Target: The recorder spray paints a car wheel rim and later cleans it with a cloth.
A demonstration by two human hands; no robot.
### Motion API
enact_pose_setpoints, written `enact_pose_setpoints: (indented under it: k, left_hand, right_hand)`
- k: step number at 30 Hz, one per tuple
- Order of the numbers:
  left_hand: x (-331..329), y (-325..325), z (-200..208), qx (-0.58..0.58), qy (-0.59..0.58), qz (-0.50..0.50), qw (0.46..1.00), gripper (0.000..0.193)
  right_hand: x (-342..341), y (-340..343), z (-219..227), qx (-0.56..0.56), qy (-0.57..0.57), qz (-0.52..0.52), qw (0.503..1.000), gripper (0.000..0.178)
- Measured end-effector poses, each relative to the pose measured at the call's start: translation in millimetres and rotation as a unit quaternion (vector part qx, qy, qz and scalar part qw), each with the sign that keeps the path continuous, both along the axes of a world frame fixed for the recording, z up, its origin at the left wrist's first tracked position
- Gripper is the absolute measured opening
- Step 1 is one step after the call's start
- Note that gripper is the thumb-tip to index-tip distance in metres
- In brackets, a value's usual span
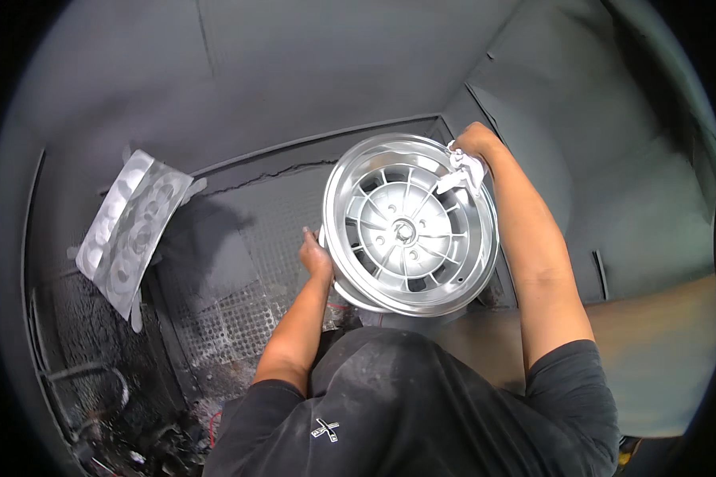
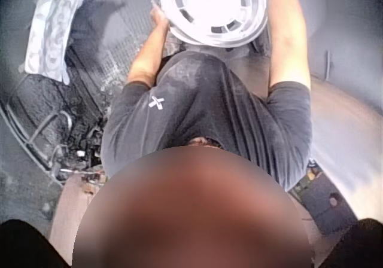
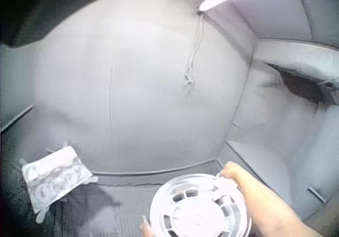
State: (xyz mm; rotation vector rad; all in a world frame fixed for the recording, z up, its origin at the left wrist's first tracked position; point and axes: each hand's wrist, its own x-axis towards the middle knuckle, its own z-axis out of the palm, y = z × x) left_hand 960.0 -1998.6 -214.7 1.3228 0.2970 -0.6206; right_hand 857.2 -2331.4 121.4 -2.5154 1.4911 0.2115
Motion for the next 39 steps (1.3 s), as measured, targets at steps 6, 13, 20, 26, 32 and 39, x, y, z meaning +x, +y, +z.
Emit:
enact_pose_setpoints:
  k: [6,13,20,26,32,39]
  left_hand:
    - [-5,6,1,-0.093,-0.004,0.007,0.996,0.068]
    - [-14,13,24,-0.118,0.059,0.003,0.991,0.06]
    - [-17,14,34,-0.086,0.063,0.006,0.994,0.059]
    - [-27,35,14,-0.106,0.077,0.001,0.991,0.05]
    - [-44,100,-5,-0.055,0.107,-0.126,0.985,0.052]
    - [-1,113,-12,0.051,-0.021,-0.288,0.956,0.061]
  right_hand:
    - [-79,-10,-2,0.107,-0.018,-0.096,0.989,0.046]
    - [-163,27,-17,0.072,-0.122,-0.104,0.984,0.042]
    - [-223,127,-20,0.037,-0.187,-0.168,0.967,0.028]
    - [-260,235,-21,0.312,-0.233,-0.141,0.91,0.017]
    - [-241,314,-31,0.467,-0.51,-0.144,0.708,0.013]
    - [-149,345,-3,0.108,-0.348,-0.023,0.931,0.019]
